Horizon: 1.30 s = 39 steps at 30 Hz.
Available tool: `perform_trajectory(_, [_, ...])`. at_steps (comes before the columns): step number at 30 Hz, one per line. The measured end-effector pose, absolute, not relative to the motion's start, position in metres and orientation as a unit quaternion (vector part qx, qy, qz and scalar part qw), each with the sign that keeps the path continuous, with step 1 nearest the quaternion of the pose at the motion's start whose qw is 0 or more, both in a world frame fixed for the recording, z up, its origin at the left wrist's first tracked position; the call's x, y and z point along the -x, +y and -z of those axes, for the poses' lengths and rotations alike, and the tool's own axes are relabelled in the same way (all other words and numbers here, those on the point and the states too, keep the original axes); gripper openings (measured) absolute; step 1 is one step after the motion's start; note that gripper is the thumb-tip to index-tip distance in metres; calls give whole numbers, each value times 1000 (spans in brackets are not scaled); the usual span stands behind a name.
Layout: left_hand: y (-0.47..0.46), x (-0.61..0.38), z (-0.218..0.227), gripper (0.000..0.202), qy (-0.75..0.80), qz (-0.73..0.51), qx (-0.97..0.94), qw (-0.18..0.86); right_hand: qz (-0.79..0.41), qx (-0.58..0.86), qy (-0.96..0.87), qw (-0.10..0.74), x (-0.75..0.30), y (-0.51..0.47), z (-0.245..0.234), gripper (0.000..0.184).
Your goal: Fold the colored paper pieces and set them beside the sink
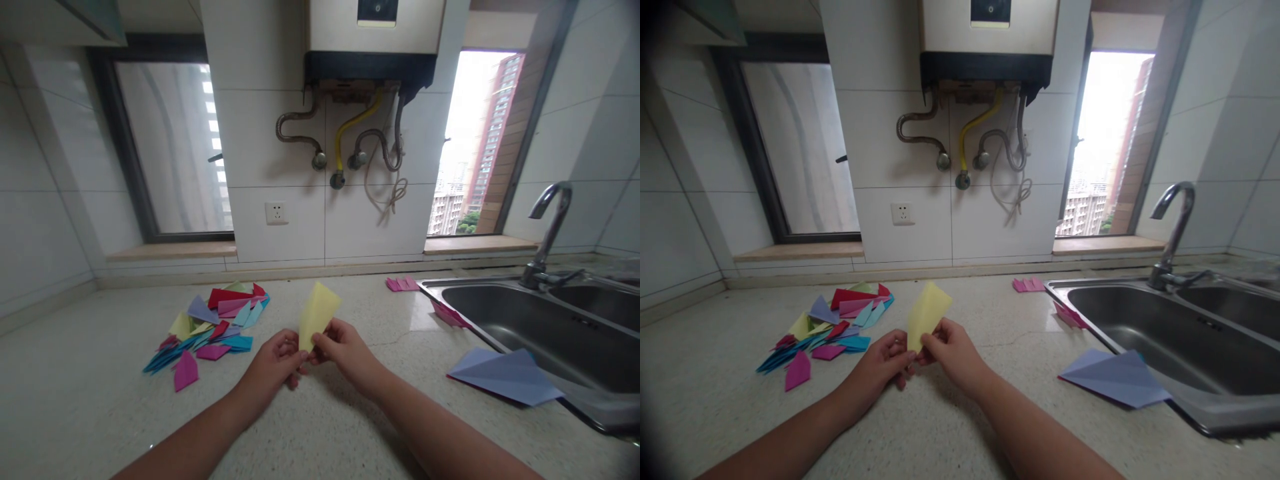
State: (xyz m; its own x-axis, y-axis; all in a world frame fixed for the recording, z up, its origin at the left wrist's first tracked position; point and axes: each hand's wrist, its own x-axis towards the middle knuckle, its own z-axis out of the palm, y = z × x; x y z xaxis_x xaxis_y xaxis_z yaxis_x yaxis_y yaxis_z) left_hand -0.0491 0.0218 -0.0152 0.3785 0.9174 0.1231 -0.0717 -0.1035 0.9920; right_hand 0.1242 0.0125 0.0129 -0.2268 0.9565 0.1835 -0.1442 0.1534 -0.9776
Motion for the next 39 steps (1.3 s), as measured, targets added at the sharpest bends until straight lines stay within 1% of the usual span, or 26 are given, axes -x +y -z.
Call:
perform_trajectory(3, [24, 51, 13, 33, 367, -452, -573, 576, -538, 382, -561, 500, -124, 13, -12, 22])
perform_trajectory(8, [18, 51, 9, 34, 367, -467, -500, 630, -548, 407, -542, 490, -123, 14, -9, 25])
perform_trajectory(13, [16, 51, 7, 38, 364, -488, -430, 667, -547, 411, -538, 492, -123, 16, -5, 37])
perform_trajectory(16, [19, 53, 7, 36, 367, -509, -414, 659, -552, 423, -523, 494, -123, 18, -2, 48])
perform_trajectory(20, [22, 56, 6, 33, 368, -518, -428, 643, -535, 433, -510, 515, -126, 21, 1, 54])
perform_trajectory(29, [23, 56, 3, 31, 365, -520, -431, 641, -484, 434, -524, 550, -138, 27, -4, 51])
perform_trajectory(39, [26, 61, 5, 31, 374, -522, -431, 634, -409, 449, -544, 580, -151, 31, -6, 57])
